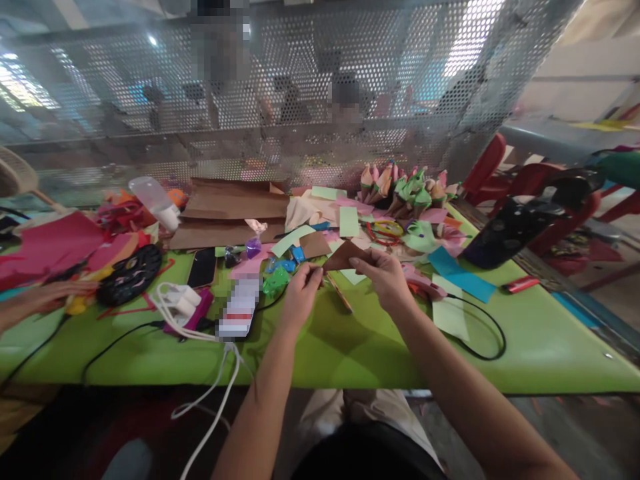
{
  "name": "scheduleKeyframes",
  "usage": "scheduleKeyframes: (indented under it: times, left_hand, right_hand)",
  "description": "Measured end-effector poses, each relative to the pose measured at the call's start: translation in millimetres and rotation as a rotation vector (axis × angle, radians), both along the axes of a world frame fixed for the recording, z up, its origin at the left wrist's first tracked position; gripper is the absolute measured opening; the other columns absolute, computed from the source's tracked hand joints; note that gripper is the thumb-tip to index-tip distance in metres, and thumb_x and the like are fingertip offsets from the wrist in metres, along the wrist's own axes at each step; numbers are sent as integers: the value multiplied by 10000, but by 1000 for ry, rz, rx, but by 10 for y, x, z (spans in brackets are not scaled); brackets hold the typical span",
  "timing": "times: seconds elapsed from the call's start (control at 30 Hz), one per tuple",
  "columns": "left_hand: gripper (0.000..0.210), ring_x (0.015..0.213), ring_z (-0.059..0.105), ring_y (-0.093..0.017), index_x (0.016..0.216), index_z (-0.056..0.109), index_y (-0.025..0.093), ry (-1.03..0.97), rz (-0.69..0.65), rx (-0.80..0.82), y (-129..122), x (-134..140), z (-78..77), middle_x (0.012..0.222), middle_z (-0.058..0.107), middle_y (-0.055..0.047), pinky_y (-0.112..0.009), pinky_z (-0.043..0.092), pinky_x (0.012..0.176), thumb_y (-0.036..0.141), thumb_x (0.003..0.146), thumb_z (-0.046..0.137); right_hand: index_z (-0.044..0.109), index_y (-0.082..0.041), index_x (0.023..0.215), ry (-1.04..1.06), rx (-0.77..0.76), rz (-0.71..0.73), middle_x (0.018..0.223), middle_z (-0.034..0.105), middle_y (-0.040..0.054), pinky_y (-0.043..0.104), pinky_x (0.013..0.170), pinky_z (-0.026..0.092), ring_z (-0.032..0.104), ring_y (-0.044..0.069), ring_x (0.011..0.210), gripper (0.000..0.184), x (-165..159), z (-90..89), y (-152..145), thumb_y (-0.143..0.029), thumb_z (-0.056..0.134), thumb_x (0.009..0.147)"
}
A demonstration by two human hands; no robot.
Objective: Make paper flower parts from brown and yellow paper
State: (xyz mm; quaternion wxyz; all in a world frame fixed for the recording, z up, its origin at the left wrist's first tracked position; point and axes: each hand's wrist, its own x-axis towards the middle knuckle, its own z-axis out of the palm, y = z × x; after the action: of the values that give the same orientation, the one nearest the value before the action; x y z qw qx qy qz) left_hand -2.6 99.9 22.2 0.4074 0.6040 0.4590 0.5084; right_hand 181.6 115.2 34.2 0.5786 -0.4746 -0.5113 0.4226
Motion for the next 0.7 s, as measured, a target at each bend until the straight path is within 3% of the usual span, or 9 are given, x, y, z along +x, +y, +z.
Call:
scheduleKeyframes:
  times: [0.13, 0.27, 0.57, 0.7]
  left_hand:
    - [332, 723, 585, -150, 888, 622, 194, -160, -15, -45, 20, 18, -22, 757, 628, 5, -272, 465, 709, 502, 804, 716]
    - [362, 739, 617, -154, 927, 674, 174, -195, -25, -61, 8, 35, -44, 806, 690, -27, -273, 480, 713, 490, 776, 768]
    - [273, 667, 592, -144, 778, 640, 192, -120, 8, 0, -19, 17, 25, 709, 677, -11, -262, 466, 672, 455, 844, 668]
    - [255, 699, 603, -154, 836, 662, 197, -51, 4, -10, -24, 6, 19, 762, 694, -12, -261, 453, 668, 449, 864, 640]
  right_hand:
    - [620, -214, 687, 53, 11, -5, 616, 570, -18, 273, 565, 383, 484, 136, 595, 402, 16, -31, 29, -568, 797, 621]
    - [610, -216, 669, 99, 18, -5, 614, 576, -21, 275, 578, 401, 497, 138, 600, 389, 6, -33, 22, -535, 824, 610]
    - [651, -207, 634, 105, -6, 34, 589, 585, -23, 265, 566, 371, 482, 131, 596, 339, -19, -23, -14, -465, 864, 579]
    - [675, -203, 663, 15, -7, 40, 593, 590, -23, 263, 547, 356, 473, 131, 588, 320, -12, 6, -38, -464, 847, 597]
